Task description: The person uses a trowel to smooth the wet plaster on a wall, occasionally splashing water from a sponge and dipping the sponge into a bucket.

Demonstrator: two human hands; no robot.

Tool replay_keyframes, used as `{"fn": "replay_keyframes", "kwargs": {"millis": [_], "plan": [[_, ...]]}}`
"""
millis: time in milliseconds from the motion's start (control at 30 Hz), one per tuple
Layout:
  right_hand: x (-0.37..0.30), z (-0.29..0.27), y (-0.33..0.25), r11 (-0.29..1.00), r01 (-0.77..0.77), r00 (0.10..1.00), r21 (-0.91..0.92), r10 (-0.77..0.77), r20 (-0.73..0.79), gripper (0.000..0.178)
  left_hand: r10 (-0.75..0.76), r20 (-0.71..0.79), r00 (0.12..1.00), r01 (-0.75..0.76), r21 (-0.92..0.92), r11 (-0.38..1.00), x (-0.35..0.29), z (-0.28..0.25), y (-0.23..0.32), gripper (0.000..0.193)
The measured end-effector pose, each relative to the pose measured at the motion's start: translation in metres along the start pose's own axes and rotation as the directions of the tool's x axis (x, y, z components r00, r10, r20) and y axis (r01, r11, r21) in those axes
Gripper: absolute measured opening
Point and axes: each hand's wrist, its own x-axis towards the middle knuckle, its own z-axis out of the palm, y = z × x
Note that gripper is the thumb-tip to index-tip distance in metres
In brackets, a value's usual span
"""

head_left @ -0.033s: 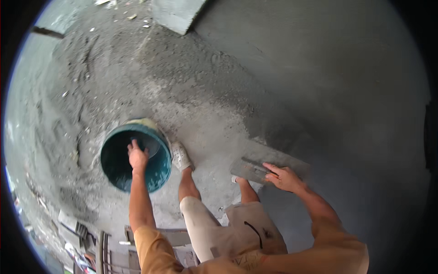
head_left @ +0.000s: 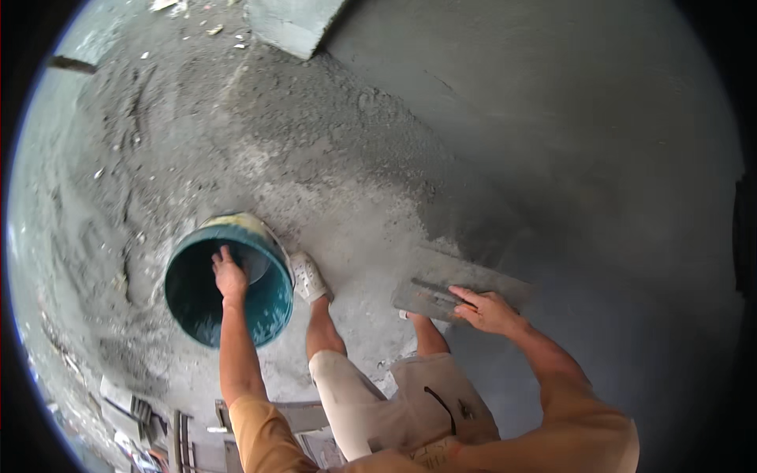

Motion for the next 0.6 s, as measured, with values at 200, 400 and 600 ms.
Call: {"fn": "replay_keyframes", "kwargs": {"millis": [200, 400, 600], "plan": [[0.077, 0.057, 0.007, 0.996, -0.036, 0.997, 0.080, 0.030, 0.071, 0.051, 0.118, 0.146, 0.982, -0.130, 0.078, 0.988, 0.093, 0.160, -0.125, 0.057], [0.069, 0.076, 0.014, 0.974, -0.107, 0.994, 0.200, 0.101, 0.039, 0.050, -0.088, 0.230, 0.969, 0.213, -0.605, 0.767, 0.082, 0.151, -0.122, 0.049], [-0.014, 0.024, 0.022, 0.971, 0.013, 0.998, 0.238, 0.004, -0.070, 0.050, -0.135, 0.434, 0.891, 0.440, -0.898, 0.019, -0.022, -0.012, -0.031, 0.050]]}}
